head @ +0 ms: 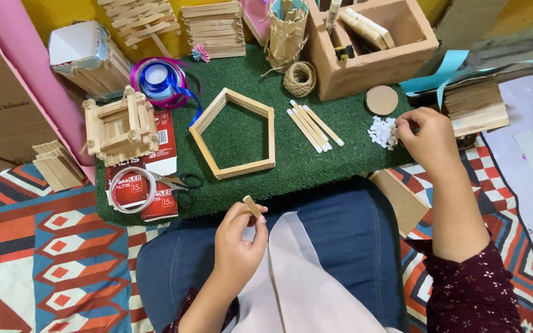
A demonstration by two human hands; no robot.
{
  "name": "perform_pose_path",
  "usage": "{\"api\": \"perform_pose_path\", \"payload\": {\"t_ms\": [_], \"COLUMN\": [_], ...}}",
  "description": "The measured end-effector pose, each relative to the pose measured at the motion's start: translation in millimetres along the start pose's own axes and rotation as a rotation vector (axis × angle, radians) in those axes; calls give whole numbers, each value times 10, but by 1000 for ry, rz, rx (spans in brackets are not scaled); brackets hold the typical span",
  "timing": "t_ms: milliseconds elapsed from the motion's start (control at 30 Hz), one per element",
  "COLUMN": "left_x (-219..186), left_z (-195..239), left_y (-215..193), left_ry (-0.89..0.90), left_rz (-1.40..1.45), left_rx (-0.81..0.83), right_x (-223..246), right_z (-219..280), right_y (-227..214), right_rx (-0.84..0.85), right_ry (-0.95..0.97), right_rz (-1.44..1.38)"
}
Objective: The person layers wooden popsicle sticks to build a pentagonal frame for a craft project.
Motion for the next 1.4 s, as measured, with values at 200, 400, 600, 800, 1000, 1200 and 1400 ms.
{"api": "perform_pose_path", "payload": {"t_ms": [200,400,600,800,1000,1200,1400], "left_x": [28,208,132,256,538,606,753], "left_z": [42,-13,-233,-204,-149,-497,-630], "left_y": [21,222,-1,-96,-288,-510,-476], "left_ry": [68,394,608,578,482,315,228], "left_rz": [-216,-760,-984,-1013,-719,-298,-273], "left_rx": [36,-47,-333,-382,-340,-269,-224], "right_x": [575,1856,2183,2233,2074,1948,1916], "right_z": [101,482,496,476,451,207,152], "right_y": [-184,-84,213,510,731,821,960], "right_rx": [28,417,395,457,487,355,329], "right_ry": [-112,-299,-408,-336,-225,-192,-158], "right_rz": [-74,-457,-398,-431,-488,-497,-540]}}
Point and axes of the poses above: each hand's wrist, its own z-axis away from the middle knuckle, its own y-axis out of the palm, x = y × z, the point moved 5 cm from there along -z, towards the middle knuckle, and after that the axes turned 3 degrees about -y, right-handed, at the moved point
